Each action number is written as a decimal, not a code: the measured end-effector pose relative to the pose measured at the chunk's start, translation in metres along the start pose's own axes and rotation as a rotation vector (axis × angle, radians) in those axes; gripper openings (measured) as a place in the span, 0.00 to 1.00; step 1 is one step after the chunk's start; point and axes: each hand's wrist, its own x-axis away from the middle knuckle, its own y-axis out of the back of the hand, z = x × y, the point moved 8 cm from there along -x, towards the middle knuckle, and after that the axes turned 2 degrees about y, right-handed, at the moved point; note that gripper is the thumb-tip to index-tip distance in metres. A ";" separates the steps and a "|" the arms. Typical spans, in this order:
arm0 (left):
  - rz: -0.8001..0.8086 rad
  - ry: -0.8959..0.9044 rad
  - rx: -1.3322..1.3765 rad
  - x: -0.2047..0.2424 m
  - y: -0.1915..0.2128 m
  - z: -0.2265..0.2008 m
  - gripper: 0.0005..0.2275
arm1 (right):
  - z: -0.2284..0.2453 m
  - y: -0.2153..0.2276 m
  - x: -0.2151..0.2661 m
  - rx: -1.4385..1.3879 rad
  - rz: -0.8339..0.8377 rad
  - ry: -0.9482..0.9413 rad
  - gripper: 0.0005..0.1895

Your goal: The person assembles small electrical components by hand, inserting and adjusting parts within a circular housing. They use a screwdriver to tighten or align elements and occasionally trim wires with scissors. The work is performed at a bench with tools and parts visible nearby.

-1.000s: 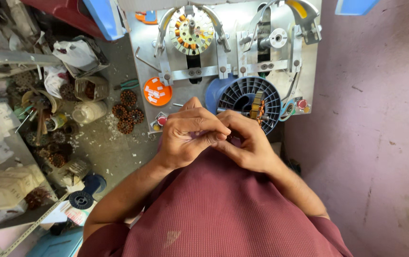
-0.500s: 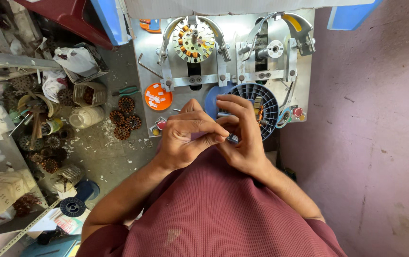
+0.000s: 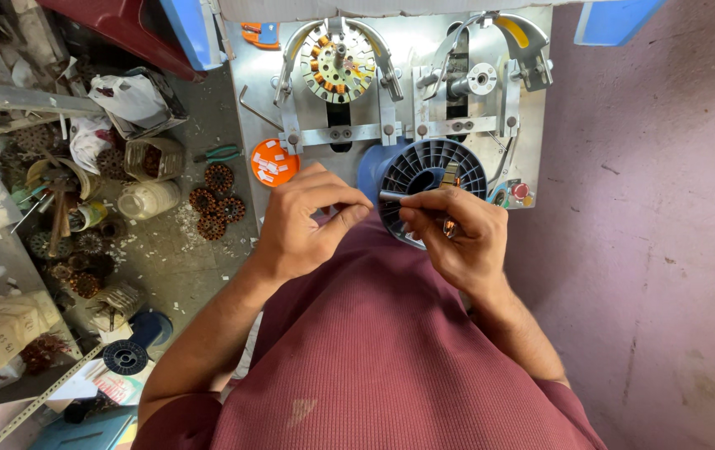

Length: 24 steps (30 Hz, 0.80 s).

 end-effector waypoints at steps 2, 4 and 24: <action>0.050 -0.016 -0.095 0.000 -0.007 -0.001 0.02 | 0.010 -0.001 -0.004 0.096 0.009 0.094 0.08; 0.068 -0.038 -0.159 -0.001 -0.012 -0.002 0.02 | 0.019 -0.004 -0.009 0.165 0.015 0.135 0.09; 0.078 -0.003 -0.130 0.000 -0.014 0.002 0.02 | 0.040 -0.029 -0.006 0.553 0.122 0.526 0.12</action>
